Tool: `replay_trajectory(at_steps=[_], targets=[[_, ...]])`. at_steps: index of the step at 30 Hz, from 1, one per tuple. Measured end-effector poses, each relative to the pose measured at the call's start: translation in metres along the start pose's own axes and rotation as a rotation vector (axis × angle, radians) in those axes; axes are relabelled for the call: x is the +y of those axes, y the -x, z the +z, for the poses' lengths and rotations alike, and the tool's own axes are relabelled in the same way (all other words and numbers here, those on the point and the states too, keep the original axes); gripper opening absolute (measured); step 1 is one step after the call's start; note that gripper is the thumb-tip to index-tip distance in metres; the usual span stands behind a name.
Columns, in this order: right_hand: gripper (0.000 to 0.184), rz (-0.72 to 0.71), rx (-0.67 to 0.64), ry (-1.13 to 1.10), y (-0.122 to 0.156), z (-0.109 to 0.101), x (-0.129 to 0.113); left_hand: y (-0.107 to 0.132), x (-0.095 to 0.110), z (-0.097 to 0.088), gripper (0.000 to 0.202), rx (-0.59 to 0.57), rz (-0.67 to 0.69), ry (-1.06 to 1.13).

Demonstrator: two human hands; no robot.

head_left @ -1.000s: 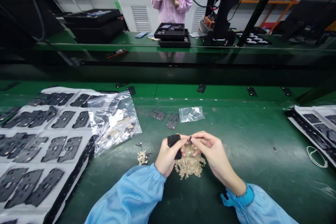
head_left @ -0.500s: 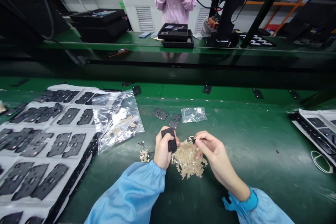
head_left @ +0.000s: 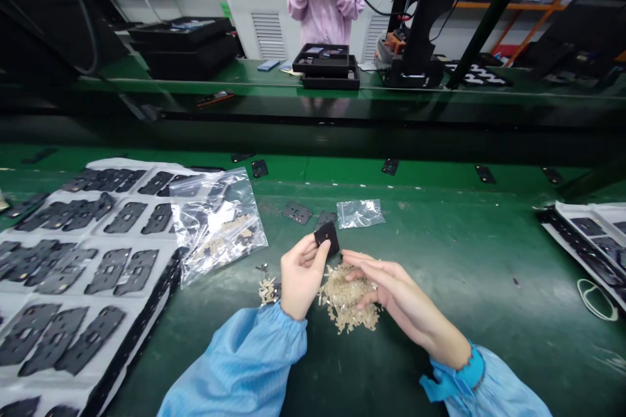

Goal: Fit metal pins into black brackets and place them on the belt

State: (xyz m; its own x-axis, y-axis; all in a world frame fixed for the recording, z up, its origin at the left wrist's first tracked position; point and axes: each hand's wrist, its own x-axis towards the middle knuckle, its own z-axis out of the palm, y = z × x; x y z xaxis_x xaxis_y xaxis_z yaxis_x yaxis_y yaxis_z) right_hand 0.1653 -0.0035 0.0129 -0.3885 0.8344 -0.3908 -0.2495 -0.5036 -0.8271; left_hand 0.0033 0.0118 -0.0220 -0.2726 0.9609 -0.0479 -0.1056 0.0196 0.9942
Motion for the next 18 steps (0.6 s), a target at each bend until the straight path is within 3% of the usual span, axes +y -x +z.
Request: replay_trajectory(at_steps=[18], targets=[[0.028, -0.002, 0.024, -0.010, -0.0031, -0.0036, 0.0018, 0.0041, 0.0016, 0.0018, 0.026, -0.024, 0.021, -0.044]])
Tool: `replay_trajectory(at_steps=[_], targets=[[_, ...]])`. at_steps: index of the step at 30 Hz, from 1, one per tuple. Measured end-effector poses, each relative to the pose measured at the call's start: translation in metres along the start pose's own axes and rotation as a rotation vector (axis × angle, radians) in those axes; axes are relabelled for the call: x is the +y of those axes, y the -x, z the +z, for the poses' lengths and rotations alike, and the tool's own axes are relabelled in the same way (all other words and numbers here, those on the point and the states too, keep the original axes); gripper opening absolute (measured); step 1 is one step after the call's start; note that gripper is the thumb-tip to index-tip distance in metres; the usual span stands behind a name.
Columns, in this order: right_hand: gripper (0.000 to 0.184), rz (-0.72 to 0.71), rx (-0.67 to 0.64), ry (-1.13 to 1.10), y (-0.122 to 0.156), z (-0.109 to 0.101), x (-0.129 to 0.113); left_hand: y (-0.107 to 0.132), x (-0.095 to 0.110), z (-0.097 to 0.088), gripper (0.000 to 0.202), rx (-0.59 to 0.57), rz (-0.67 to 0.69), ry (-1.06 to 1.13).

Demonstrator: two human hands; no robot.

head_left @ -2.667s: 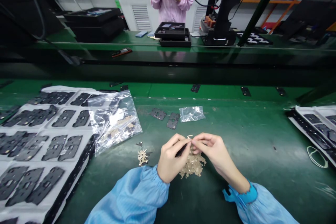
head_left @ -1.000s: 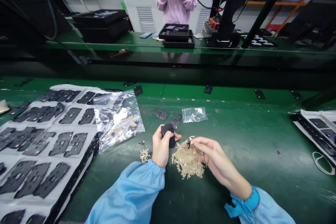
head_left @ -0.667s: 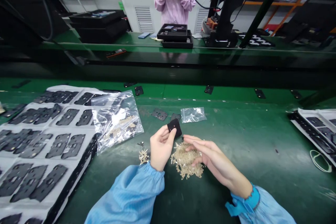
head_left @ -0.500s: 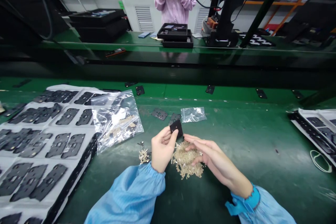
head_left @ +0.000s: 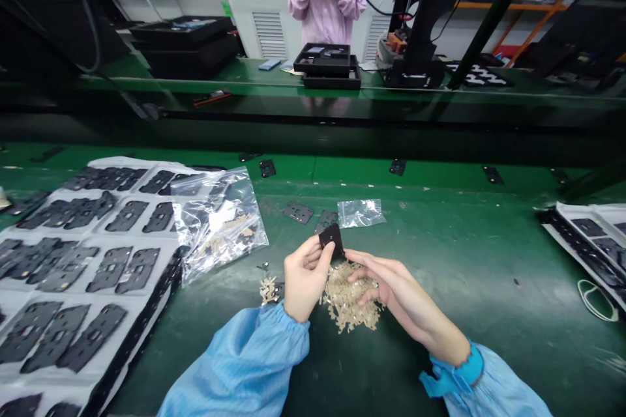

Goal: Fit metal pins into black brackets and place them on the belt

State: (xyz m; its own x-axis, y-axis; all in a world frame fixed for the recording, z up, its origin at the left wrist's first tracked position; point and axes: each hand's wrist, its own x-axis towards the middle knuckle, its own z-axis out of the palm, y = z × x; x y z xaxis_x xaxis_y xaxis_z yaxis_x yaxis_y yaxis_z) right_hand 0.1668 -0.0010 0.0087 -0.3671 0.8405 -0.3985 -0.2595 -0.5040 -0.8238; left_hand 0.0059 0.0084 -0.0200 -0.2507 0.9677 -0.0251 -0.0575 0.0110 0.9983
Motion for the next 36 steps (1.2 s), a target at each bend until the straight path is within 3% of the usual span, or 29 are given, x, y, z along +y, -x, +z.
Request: replay_trajectory(at_steps=[13, 36], targets=[[0.027, -0.008, -0.055, -0.023, -0.0034, -0.0033, 0.0026, 0.0004, 0.0021, 0.0005, 0.025, 0.005, -0.008, -0.006], [0.035, -0.003, -0.032, -0.013, -0.0015, -0.0032, 0.0017, 0.0006, 0.0030, -0.0006, 0.024, 0.004, 0.006, 0.017]])
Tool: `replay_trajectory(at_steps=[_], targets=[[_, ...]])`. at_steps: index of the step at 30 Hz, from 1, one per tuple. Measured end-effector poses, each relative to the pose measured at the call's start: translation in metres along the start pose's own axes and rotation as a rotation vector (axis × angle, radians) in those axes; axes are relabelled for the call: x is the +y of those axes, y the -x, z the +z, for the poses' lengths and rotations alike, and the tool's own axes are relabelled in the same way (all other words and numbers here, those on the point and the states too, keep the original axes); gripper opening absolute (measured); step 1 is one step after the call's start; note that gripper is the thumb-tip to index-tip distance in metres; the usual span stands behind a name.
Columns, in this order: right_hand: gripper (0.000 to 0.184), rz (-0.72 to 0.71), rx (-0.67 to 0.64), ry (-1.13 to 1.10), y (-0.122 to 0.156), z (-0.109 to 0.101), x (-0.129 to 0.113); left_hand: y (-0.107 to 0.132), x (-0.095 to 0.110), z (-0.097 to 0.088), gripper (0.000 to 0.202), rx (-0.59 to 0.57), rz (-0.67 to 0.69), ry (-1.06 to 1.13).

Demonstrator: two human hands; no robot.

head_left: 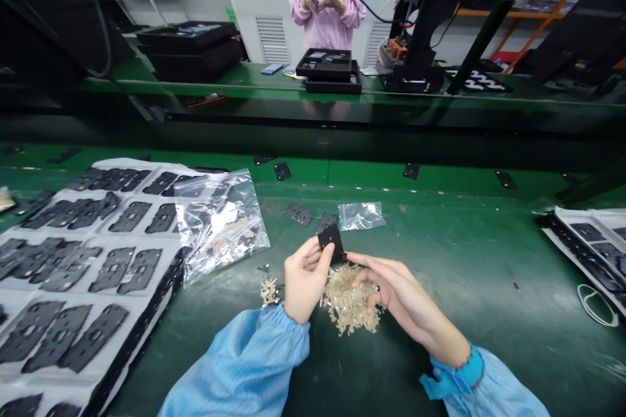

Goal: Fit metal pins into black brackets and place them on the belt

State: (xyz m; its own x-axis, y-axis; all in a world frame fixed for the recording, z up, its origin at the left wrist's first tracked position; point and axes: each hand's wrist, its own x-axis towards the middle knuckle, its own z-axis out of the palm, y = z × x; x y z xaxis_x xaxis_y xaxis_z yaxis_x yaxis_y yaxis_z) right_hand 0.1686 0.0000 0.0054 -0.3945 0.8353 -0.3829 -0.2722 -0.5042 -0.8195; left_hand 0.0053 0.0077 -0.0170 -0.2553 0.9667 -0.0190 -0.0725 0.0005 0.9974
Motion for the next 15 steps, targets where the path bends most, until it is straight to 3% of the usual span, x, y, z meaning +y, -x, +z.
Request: replay_trajectory(at_steps=[15], targets=[[0.032, 0.009, 0.001, -0.020, -0.0012, 0.0032, -0.0021, 0.0005, 0.0000, 0.0006, 0.029, -0.004, -0.026, -0.002]])
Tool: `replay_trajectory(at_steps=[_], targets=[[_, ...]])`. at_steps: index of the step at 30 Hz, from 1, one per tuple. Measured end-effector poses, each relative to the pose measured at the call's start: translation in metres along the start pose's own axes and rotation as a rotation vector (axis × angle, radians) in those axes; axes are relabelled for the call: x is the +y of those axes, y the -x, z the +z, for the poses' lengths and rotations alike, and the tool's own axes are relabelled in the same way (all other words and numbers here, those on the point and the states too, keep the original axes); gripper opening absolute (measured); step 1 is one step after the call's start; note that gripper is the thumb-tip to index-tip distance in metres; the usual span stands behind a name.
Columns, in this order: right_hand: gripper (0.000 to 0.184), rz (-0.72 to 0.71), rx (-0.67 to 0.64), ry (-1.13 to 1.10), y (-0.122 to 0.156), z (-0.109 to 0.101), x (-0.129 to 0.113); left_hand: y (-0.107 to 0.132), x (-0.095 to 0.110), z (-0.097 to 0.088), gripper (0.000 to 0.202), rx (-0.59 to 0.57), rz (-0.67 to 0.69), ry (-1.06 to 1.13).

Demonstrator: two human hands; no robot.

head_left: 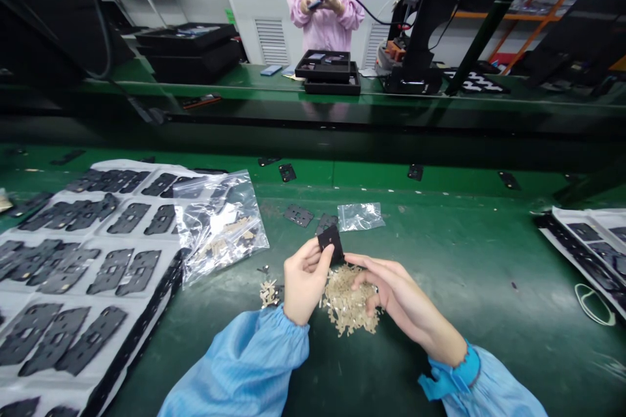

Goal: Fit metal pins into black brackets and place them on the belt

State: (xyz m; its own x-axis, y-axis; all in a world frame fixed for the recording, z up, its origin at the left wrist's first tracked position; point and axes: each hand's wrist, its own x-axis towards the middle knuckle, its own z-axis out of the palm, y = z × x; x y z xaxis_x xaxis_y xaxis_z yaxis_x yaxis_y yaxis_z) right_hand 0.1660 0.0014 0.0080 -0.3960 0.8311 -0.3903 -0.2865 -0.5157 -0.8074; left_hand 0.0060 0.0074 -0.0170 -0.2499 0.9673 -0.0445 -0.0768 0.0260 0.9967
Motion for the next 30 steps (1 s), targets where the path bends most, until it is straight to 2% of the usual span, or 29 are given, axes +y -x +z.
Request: replay_trajectory(at_steps=[10, 21, 30], targets=[[0.030, 0.052, -0.035, -0.136, -0.002, -0.004, 0.001, 0.000, 0.004, 0.000, 0.028, -0.003, 0.008, 0.012], [0.024, 0.062, -0.013, -0.135, -0.004, -0.009, 0.002, 0.001, 0.005, -0.001, 0.027, -0.042, -0.023, 0.042], [0.025, -0.007, 0.081, 0.061, -0.006, -0.011, 0.000, -0.001, 0.010, -0.002, 0.031, -0.145, -0.101, 0.110]])
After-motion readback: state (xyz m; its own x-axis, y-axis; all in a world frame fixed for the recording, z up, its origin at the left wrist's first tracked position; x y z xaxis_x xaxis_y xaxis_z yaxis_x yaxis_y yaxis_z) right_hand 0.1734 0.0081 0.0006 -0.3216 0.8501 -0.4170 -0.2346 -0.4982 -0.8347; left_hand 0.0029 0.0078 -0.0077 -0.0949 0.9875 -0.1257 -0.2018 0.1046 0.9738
